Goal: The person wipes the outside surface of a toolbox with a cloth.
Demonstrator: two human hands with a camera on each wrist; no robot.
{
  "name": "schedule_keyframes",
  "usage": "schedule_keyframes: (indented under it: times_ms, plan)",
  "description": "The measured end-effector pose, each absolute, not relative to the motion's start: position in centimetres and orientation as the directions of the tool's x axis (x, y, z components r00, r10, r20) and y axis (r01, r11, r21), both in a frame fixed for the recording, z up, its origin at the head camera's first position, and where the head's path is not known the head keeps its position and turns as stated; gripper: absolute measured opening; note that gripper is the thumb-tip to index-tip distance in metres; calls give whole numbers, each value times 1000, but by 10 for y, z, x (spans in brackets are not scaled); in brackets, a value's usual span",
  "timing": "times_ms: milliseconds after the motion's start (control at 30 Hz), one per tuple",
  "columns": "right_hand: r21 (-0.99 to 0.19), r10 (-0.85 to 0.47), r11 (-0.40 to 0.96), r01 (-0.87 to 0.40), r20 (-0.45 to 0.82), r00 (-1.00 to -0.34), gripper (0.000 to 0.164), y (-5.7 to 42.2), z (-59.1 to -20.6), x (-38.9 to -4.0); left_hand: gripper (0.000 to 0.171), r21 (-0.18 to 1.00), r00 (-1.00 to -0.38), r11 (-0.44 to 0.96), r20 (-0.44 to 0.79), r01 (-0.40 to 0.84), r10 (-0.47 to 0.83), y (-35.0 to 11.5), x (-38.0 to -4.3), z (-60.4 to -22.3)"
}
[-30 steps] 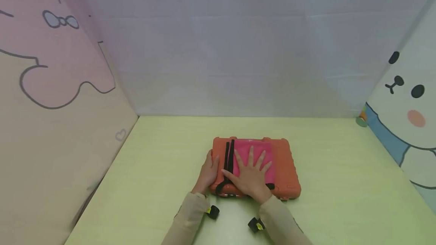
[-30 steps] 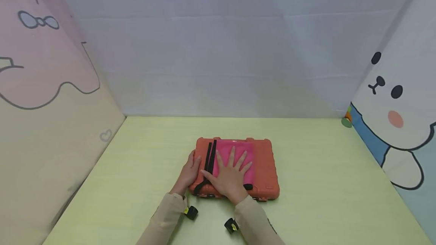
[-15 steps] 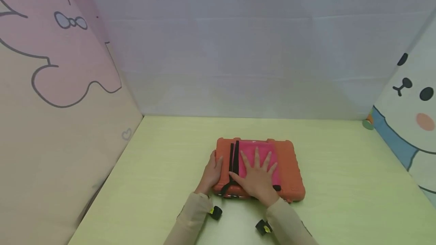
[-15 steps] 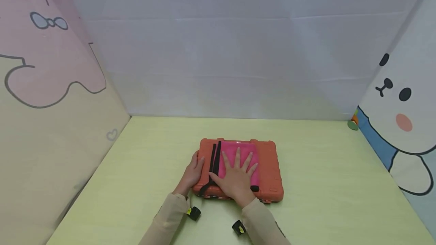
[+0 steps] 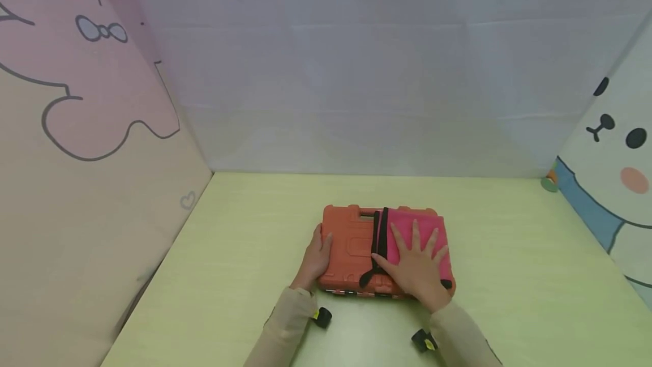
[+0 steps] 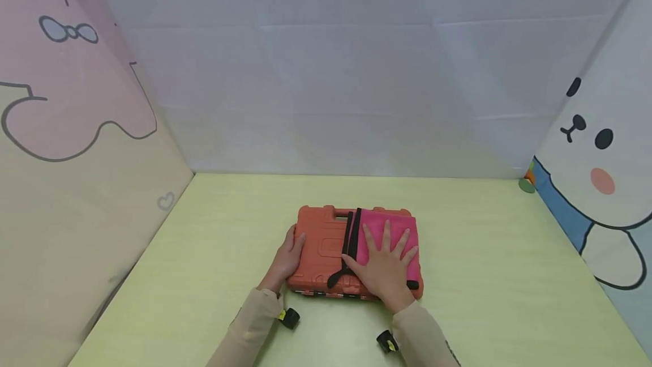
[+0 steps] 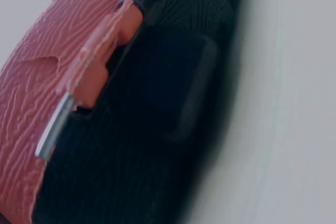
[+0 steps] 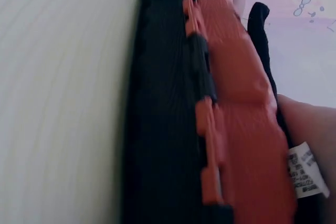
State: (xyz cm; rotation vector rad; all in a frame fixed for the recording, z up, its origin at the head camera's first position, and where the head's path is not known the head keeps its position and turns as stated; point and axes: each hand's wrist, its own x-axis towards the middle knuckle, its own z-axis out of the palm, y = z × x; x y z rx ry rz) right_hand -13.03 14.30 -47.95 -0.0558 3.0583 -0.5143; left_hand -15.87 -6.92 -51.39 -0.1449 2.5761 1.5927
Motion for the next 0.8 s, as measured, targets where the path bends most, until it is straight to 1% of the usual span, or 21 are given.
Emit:
schedule_keyframes:
  times_ms: [167, 333, 433, 600, 800]
  plan:
    - [-361, -44, 932, -27, -41, -998, 90, 155, -476, -130, 58, 887, -990, 441, -139, -135, -23, -69, -160, -514]
    - [-346, 59, 936, 65, -29, -998, 92, 162, -474, -130, 60, 884, -987, 442, -159, -153, -25, -69, -159, -514]
    - [-330, 94, 938, 105, -50, -994, 92, 159, -473, -131, 60, 883, -987, 443, -156, -153, -29, -69, -159, -515]
    - [-304, 77, 948, 99, -83, -994, 89, 140, -475, -129, 60, 884, -988, 441, -151, -153, -41, -69, -159, -518]
    - [-300, 23, 953, 41, -62, -998, 93, 102, -476, -130, 61, 891, -994, 440, -107, -112, -36, -71, -159, -519]
